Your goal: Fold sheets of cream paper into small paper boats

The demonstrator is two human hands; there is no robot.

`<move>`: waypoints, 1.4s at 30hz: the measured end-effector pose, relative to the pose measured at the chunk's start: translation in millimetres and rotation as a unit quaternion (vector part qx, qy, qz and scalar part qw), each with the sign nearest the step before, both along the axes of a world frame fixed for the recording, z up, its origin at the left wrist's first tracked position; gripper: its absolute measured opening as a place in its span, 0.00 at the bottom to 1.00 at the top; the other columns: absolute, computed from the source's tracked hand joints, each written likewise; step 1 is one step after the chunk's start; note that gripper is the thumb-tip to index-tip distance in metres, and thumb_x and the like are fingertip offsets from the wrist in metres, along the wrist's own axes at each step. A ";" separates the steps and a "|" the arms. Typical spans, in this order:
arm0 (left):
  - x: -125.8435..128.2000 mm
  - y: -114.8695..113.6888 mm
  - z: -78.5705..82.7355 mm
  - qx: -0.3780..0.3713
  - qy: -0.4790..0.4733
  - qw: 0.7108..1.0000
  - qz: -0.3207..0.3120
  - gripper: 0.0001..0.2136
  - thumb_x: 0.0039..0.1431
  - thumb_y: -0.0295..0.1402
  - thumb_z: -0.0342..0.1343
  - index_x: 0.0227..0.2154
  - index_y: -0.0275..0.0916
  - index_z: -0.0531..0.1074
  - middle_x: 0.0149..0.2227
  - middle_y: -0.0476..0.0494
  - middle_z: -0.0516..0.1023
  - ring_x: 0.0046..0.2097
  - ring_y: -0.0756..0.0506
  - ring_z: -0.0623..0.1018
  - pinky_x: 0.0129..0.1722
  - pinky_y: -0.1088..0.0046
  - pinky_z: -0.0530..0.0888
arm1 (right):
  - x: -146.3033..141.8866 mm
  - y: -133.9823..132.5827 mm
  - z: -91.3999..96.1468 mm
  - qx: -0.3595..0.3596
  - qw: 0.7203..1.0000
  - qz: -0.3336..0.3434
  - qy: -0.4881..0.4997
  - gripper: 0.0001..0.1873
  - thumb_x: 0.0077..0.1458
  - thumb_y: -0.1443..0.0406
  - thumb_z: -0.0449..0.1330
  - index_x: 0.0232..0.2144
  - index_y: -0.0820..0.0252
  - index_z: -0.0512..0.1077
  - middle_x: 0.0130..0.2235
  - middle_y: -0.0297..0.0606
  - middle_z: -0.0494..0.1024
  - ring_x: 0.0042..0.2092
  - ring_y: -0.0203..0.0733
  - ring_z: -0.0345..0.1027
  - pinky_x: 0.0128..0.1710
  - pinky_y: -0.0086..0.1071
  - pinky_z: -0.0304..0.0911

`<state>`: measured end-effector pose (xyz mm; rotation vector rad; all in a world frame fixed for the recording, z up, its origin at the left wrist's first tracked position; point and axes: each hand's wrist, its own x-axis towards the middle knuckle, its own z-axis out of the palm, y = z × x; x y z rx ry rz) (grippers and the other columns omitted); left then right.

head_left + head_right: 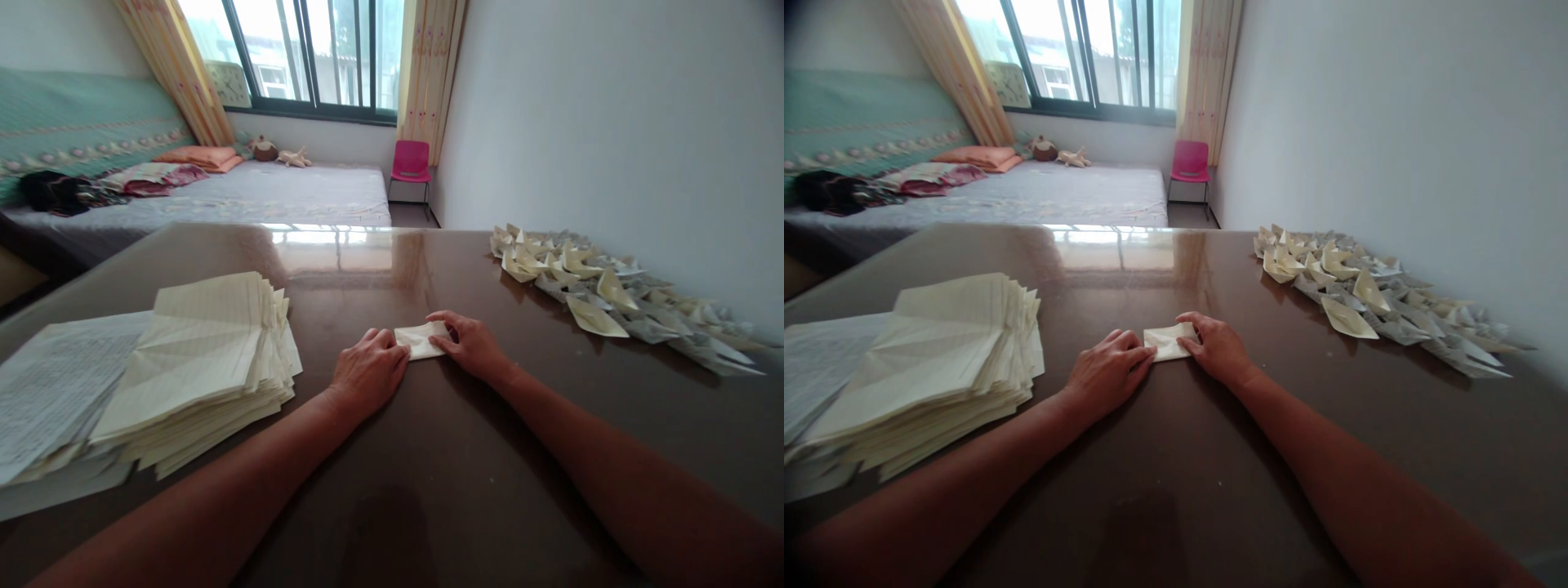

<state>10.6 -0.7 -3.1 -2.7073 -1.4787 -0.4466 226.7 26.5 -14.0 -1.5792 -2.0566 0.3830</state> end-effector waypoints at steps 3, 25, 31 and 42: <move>0.7 0.8 -1.1 0.031 0.008 0.999 -0.019 0.14 0.66 0.39 0.44 0.40 0.45 0.75 0.40 0.43 0.74 0.44 0.44 0.70 0.35 0.71 0.72 | -1.0 1.0 0.7 -0.001 1.000 -0.002 -0.017 0.19 0.53 0.59 0.59 0.47 0.53 0.73 0.27 0.32 0.72 0.27 0.36 0.62 0.29 0.28 0.54; 0.7 -5.5 -2.5 0.041 0.049 0.991 -0.121 0.15 0.65 0.34 0.46 0.48 0.37 0.72 0.53 0.37 0.74 0.56 0.40 0.71 0.54 0.59 0.69 | -0.1 1.3 0.1 0.021 0.999 0.011 -0.049 0.19 0.55 0.61 0.58 0.50 0.54 0.71 0.35 0.36 0.76 0.34 0.39 0.68 0.34 0.30 0.60; 2.3 -6.6 -0.7 0.055 0.058 0.990 -0.118 0.14 0.65 0.34 0.47 0.47 0.37 0.72 0.52 0.39 0.74 0.55 0.41 0.72 0.53 0.61 0.69 | -9.7 -27.8 19.2 0.149 0.950 0.112 -0.249 0.22 0.61 0.68 0.51 0.57 0.57 0.66 0.60 0.45 0.64 0.60 0.50 0.54 0.55 0.42 0.54; 3.6 -7.1 3.4 0.065 0.058 0.989 -0.120 0.12 0.64 0.33 0.48 0.46 0.37 0.72 0.49 0.38 0.76 0.52 0.41 0.74 0.50 0.62 0.69 | -17.1 -54.8 13.7 0.080 0.915 0.162 -0.361 0.25 0.62 0.71 0.44 0.60 0.63 0.61 0.62 0.49 0.62 0.62 0.52 0.56 0.59 0.52 0.51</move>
